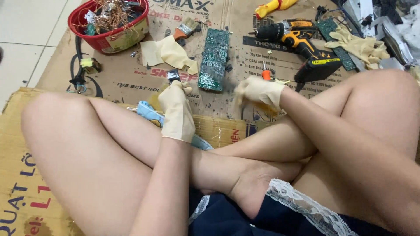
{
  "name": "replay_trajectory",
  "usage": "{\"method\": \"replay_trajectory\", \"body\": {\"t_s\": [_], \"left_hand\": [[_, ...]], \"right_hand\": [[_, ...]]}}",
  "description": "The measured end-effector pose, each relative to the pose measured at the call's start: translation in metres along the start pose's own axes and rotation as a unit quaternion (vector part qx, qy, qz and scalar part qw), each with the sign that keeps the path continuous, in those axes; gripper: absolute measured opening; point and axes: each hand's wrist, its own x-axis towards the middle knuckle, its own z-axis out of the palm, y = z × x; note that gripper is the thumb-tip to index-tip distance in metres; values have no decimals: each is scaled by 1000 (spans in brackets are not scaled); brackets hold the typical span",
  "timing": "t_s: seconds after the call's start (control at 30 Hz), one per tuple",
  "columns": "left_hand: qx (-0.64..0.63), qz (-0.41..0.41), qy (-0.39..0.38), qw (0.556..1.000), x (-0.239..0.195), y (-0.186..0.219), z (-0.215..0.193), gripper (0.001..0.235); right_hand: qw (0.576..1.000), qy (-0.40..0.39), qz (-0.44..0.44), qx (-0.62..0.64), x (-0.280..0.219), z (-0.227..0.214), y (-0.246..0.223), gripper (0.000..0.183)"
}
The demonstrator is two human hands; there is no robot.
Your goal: The person sits cross-legged on the floor and uses a screwdriver to unscrew and remove a metal bracket from a small circuit board. They then use a utility knife to scrape or cut material on the board's surface.
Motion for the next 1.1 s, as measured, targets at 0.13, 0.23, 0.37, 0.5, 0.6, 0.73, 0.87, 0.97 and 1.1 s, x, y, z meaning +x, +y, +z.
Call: {"method": "replay_trajectory", "body": {"t_s": [0.13,0.23,0.37,0.5,0.6,0.73,0.87,0.97,1.1], "left_hand": [[14,17,-6,1000,-6,-1,-1,24],[-6,15,-11,1000,-11,2,6,24],[59,-7,-7,998,-15,7,1,27],[31,-13,-17,999,-13,4,1,28],[21,-6,-22,1000,-5,0,3,25],[10,3,-21,1000,-2,-3,1,26],[21,-17,-16,1000,-3,1,-1,26],[-5,-2,-12,1000,-1,-3,-1,25],[13,-20,-9,1000,5,-4,-5,26]], "right_hand": [[968,87,-22,234,-2,-14,17,29],[995,-55,2,80,-16,-16,13,28],[997,63,1,-47,-15,0,6,27],[998,14,24,55,-12,-27,24,39],[927,-231,128,-266,-20,-21,34,42],[963,33,-123,-240,-11,-18,30,30],[979,-78,85,-165,-28,-37,-1,35],[925,-286,61,-241,-39,-23,-6,43],[952,-291,56,-69,-29,-1,-2,19]]}}
